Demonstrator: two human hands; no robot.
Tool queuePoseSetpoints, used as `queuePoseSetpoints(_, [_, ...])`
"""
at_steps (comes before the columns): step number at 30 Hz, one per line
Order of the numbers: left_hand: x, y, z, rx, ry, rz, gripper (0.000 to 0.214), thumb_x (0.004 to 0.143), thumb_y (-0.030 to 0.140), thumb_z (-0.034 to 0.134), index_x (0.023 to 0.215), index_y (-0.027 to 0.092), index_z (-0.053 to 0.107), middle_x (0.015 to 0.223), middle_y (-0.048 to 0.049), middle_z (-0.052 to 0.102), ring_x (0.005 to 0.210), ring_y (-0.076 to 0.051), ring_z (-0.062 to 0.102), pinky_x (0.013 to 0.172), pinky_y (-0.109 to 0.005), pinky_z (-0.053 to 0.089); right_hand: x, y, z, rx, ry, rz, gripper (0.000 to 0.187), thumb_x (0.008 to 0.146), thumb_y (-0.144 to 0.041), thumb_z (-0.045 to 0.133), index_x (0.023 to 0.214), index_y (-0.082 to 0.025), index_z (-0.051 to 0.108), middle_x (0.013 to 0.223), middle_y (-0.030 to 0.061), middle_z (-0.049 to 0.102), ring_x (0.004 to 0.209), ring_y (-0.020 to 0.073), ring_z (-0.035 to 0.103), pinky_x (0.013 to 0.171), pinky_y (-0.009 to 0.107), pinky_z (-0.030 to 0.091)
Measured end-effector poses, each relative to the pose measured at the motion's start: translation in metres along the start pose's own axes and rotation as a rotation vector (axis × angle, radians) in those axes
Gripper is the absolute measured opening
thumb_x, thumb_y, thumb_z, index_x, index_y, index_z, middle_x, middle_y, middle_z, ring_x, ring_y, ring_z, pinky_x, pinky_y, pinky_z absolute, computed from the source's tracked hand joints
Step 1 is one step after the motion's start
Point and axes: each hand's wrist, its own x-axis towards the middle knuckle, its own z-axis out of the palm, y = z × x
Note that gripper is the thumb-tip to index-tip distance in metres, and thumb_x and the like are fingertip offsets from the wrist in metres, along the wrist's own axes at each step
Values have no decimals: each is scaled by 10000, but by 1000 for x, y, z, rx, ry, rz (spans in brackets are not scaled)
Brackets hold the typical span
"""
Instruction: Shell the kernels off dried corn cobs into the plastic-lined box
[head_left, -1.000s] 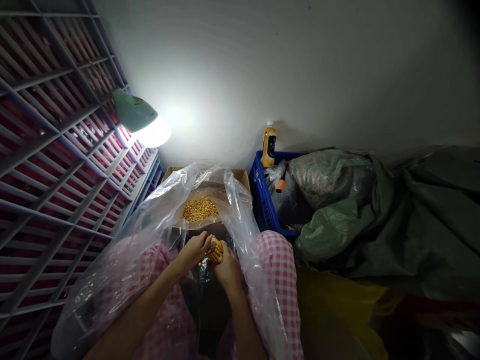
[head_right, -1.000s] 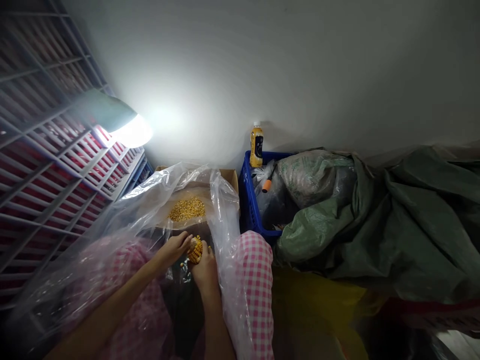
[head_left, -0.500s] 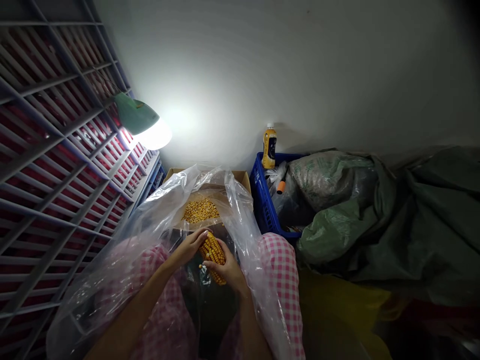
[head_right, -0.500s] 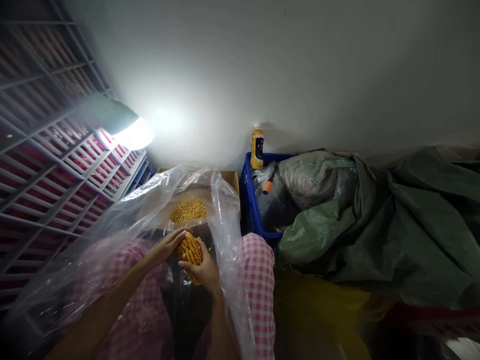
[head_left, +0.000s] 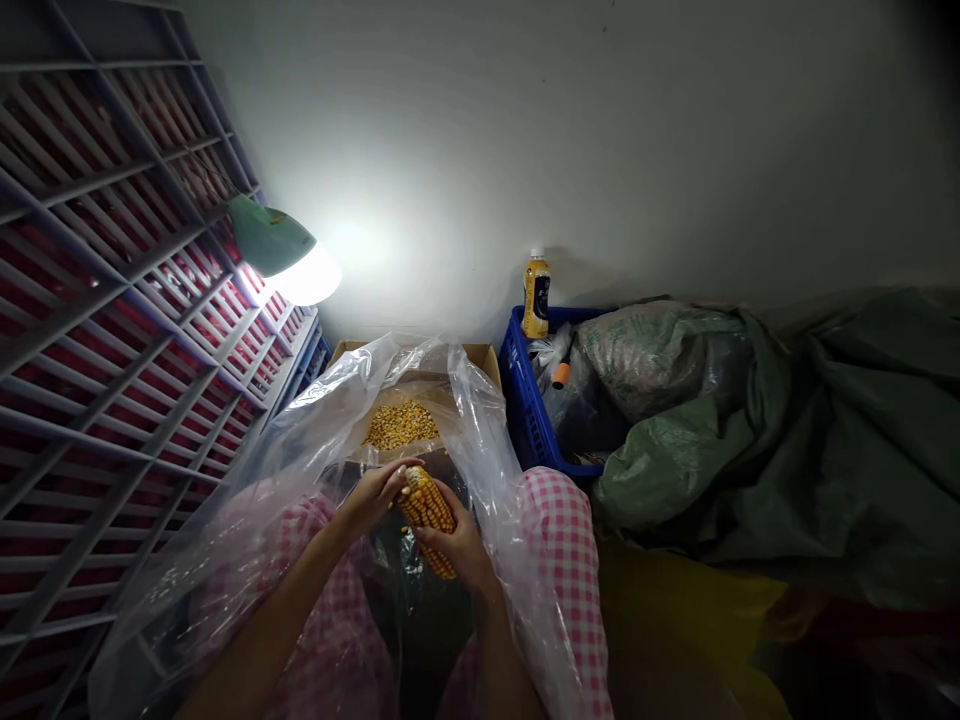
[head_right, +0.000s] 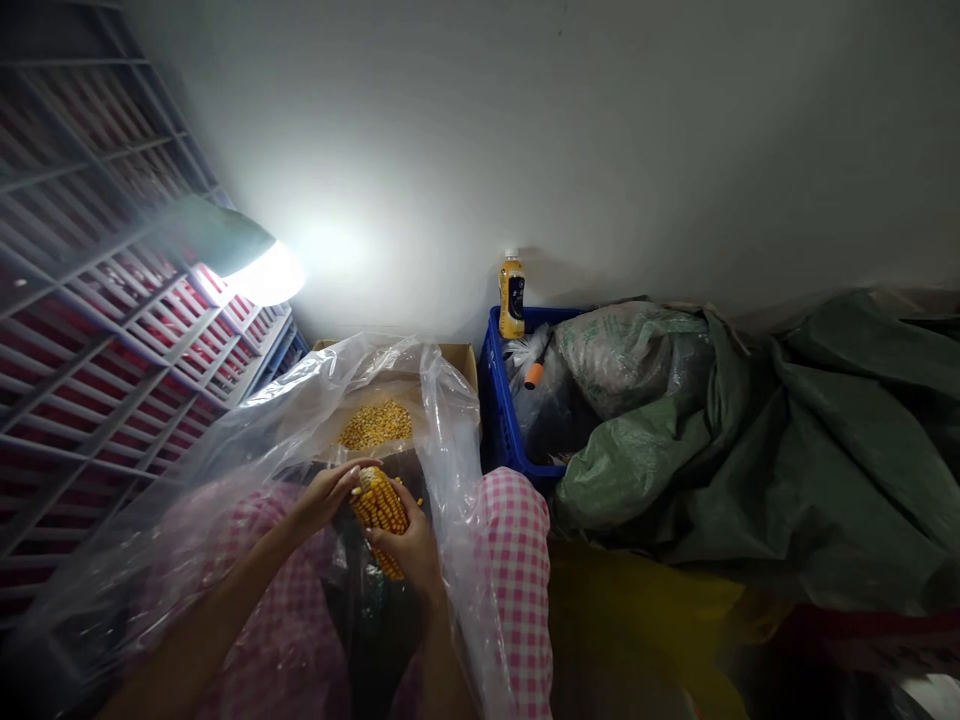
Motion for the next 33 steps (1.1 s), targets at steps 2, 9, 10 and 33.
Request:
queuePoseSetpoints(2, [-1, 2, 0, -24, -8, 14, 492, 854, 492, 366, 1058, 138, 641, 873, -68, 677, 798, -201, 613, 730, -272, 478, 2, 4, -1, -33, 8, -36, 679, 601, -230, 723, 1243, -223, 504, 1176, 57, 616, 1035, 247, 604, 860, 385, 516])
queuePoseSetpoints(9, [2, -5, 0, 241, -91, 53, 460, 808, 478, 447, 1067, 122, 582, 735, -34, 628, 610, -150, 554, 546, -226, 420, 7, 16, -3, -185, 25, -120, 688, 612, -180, 704, 1268, -243, 507, 1199, 33, 612, 1063, 232, 597, 926, 378, 480])
queuePoseSetpoints(10, [3, -6, 0, 263, -87, 65, 442, 809, 462, 434, 1057, 129, 583, 744, -36, 634, 623, -153, 561, 559, -229, 426, 6, 16, -3, -196, 27, -130, 695, 611, -173, 700, 1274, -244, 505, 1205, 34, 609, 1069, 233, 593, 930, 380, 478])
queuePoseSetpoints(33, [1, 4, 3, 252, -91, 5, 331, 811, 428, 448, 982, 180, 586, 879, -66, 672, 759, -204, 621, 705, -284, 473, 3, 10, -2, -571, 102, -196, 692, 620, -183, 685, 1289, -247, 521, 1181, 67, 622, 1049, 254, 595, 908, 398, 470])
